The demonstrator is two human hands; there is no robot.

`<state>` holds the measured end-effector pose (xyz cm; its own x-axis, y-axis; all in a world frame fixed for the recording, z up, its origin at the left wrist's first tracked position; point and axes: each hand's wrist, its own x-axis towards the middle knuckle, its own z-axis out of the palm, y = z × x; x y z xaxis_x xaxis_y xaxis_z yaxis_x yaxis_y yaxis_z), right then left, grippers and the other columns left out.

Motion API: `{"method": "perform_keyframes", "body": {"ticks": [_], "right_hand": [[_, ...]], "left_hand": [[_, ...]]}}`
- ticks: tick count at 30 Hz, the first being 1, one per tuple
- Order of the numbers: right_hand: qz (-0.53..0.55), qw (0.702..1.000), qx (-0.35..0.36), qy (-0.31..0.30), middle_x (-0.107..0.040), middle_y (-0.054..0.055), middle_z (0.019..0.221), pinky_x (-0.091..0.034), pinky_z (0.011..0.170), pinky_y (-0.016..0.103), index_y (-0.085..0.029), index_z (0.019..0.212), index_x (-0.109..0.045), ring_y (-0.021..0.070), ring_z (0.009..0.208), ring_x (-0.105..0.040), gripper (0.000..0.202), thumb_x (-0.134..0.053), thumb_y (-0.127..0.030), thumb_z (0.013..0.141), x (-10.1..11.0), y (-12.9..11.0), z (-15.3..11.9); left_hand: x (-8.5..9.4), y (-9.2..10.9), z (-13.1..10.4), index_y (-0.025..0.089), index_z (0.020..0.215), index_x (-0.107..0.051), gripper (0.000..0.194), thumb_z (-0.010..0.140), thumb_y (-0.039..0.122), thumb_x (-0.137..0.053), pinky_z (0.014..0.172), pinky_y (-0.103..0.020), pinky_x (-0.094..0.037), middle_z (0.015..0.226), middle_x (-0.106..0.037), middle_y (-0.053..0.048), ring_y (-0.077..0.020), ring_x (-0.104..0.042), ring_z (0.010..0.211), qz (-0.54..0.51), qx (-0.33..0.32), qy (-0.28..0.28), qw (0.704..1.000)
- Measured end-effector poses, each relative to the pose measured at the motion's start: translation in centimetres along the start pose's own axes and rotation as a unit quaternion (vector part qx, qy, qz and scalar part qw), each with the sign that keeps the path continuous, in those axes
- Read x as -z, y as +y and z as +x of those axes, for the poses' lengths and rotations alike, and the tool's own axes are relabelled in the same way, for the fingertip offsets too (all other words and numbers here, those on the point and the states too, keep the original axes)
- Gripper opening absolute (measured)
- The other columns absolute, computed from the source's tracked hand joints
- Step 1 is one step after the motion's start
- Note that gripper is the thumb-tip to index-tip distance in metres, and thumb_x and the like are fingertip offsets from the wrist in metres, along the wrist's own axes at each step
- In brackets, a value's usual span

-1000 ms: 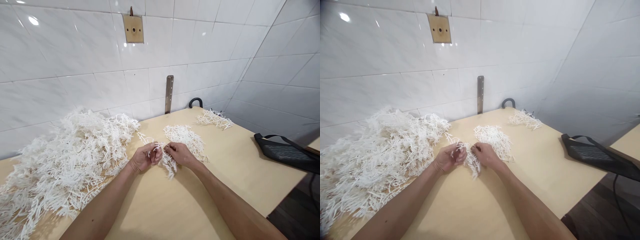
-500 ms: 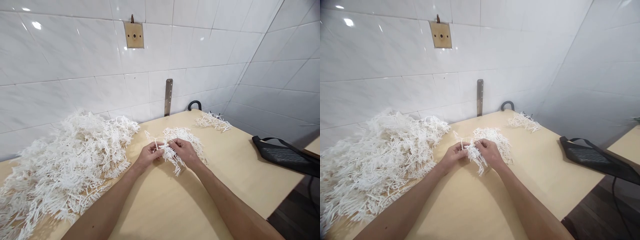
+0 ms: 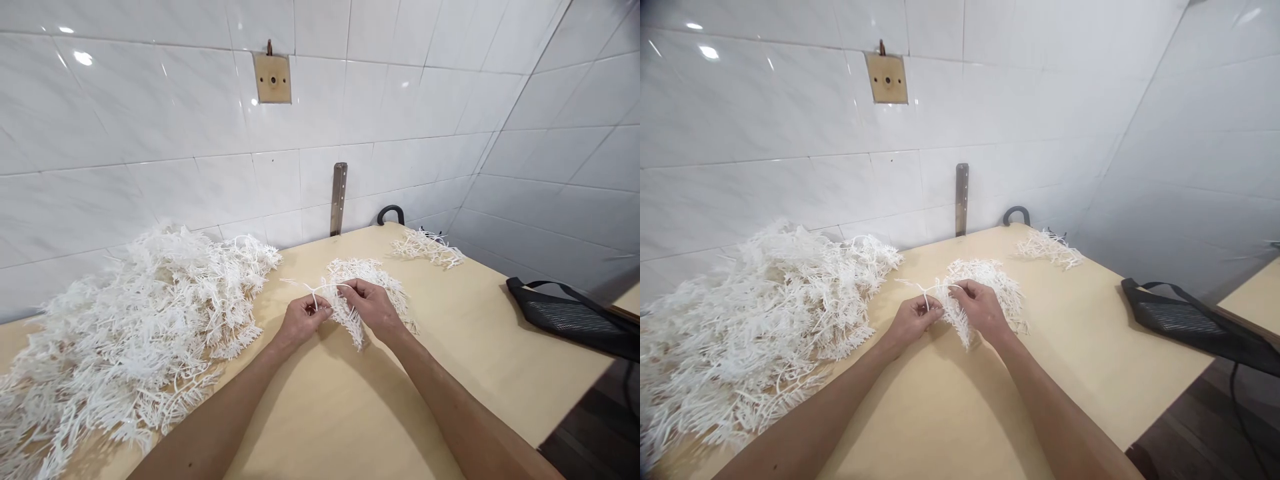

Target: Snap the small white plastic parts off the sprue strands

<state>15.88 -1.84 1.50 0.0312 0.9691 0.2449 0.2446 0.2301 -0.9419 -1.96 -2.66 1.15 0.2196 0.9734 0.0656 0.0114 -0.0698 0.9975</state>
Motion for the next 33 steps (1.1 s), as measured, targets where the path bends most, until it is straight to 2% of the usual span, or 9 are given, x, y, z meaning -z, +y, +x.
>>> {"method": "perform_keyframes", "body": {"ticks": [3, 6, 10, 15, 19, 23, 25, 29, 33], "right_hand": [[0.001, 1.0, -0.01, 0.025, -0.061, 0.001, 0.068, -0.04, 0.057, 0.026, -0.017, 0.085, -0.07, 0.0133, 0.06, -0.049, 0.037, -0.063, -0.053, 0.08, 0.3, 0.3, 0.2], [-0.008, 0.999, -0.018, 0.033, -0.06, 0.001, 0.067, -0.038, 0.054, 0.026, -0.017, 0.085, -0.07, 0.0129, 0.058, -0.047, 0.038, -0.062, -0.054, 0.081, 0.5, 0.7, 0.3], [-0.013, 1.0, -0.022, -0.001, -0.056, -0.001, 0.062, -0.036, 0.052, 0.025, -0.017, 0.082, -0.068, 0.013, 0.055, -0.046, 0.041, -0.057, -0.057, 0.084, 0.4, 1.0, 0.2], [-0.03, 0.999, -0.019, -0.038, -0.056, -0.001, 0.061, -0.036, 0.051, 0.025, -0.017, 0.078, -0.066, 0.013, 0.055, -0.046, 0.045, -0.052, -0.059, 0.086, 0.0, 1.3, 0.1], [-0.033, 0.998, -0.017, -0.049, -0.055, -0.001, 0.062, -0.034, 0.05, 0.024, -0.017, 0.08, -0.067, 0.0126, 0.055, -0.046, 0.045, -0.051, -0.059, 0.087, 0.0, 1.4, 0.1], [-0.027, 0.998, 0.004, -0.054, -0.054, -0.002, 0.062, -0.035, 0.052, 0.024, -0.018, 0.081, -0.067, 0.0124, 0.056, -0.045, 0.041, -0.054, -0.056, 0.087, 0.0, 1.6, 0.2], [-0.026, 0.998, 0.015, -0.057, -0.058, -0.001, 0.066, -0.038, 0.055, 0.024, -0.019, 0.086, -0.068, 0.0131, 0.059, -0.049, 0.035, -0.055, -0.052, 0.088, -0.1, 1.7, 0.3], [-0.065, 0.992, 0.072, -0.075, -0.07, 0.003, 0.088, -0.047, 0.067, 0.028, -0.021, 0.1, -0.07, 0.0172, 0.074, -0.061, 0.023, -0.057, -0.035, 0.088, -0.3, 1.7, 0.1], [-0.123, 0.968, 0.193, -0.105, -0.068, 0.007, 0.103, -0.05, 0.083, 0.034, -0.023, 0.107, -0.071, 0.0206, 0.093, -0.063, 0.026, -0.054, -0.02, 0.088, -0.8, 0.7, -0.5]], "left_hand": [[0.5, 0.3, 0.1, 0.015, 0.075, -0.065, 0.023, 0.065, 0.031, -0.078, 0.043, -0.02, -0.024, 0.056, -0.051, 0.003, -0.0055, -0.038, 0.045, -0.075, 0.056, -0.047, 0.995], [1.3, 0.6, 0.3, 0.015, 0.074, -0.062, 0.026, 0.065, 0.032, -0.078, 0.041, -0.019, -0.021, 0.059, -0.05, 0.003, -0.0051, -0.038, 0.046, -0.175, 0.096, -0.077, 0.977], [2.0, 0.7, 0.7, 0.014, 0.078, -0.062, 0.028, 0.073, 0.04, -0.072, 0.037, -0.02, -0.017, 0.056, -0.047, 0.002, -0.0061, -0.035, 0.043, -0.26, 0.111, -0.082, 0.956], [2.3, 0.3, 1.0, 0.012, 0.073, -0.061, 0.026, 0.069, 0.032, -0.077, 0.036, -0.019, -0.022, 0.059, -0.049, 0.001, -0.0064, -0.041, 0.046, -0.292, 0.103, -0.068, 0.948], [2.4, -0.1, 1.2, 0.012, 0.075, -0.062, 0.022, 0.072, 0.029, -0.074, 0.037, -0.019, -0.026, 0.061, -0.055, -0.001, -0.0075, -0.044, 0.046, -0.309, 0.113, -0.061, 0.942], [2.5, 0.1, 1.3, 0.01, 0.081, -0.066, 0.02, 0.079, 0.029, -0.063, 0.044, -0.022, -0.04, 0.076, -0.066, -0.01, -0.0131, -0.056, 0.057, -0.342, 0.131, -0.053, 0.929], [2.4, 0.4, 1.2, 0.007, 0.088, -0.068, 0.023, 0.08, 0.027, -0.059, 0.052, -0.026, -0.048, 0.082, -0.068, -0.013, -0.0172, -0.062, 0.066, -0.351, 0.122, -0.061, 0.926], [1.8, 0.8, 0.9, 0.009, 0.1, -0.069, 0.03, 0.082, 0.033, -0.063, 0.066, -0.03, -0.054, 0.091, -0.069, -0.013, -0.0201, -0.066, 0.077, -0.314, 0.127, -0.055, 0.939], [1.2, 0.5, 0.7, 0.011, 0.094, -0.068, 0.04, 0.076, 0.045, -0.075, 0.059, -0.025, -0.049, 0.082, -0.068, -0.009, -0.015, -0.062, 0.067, -0.232, 0.101, -0.065, 0.965]]}}
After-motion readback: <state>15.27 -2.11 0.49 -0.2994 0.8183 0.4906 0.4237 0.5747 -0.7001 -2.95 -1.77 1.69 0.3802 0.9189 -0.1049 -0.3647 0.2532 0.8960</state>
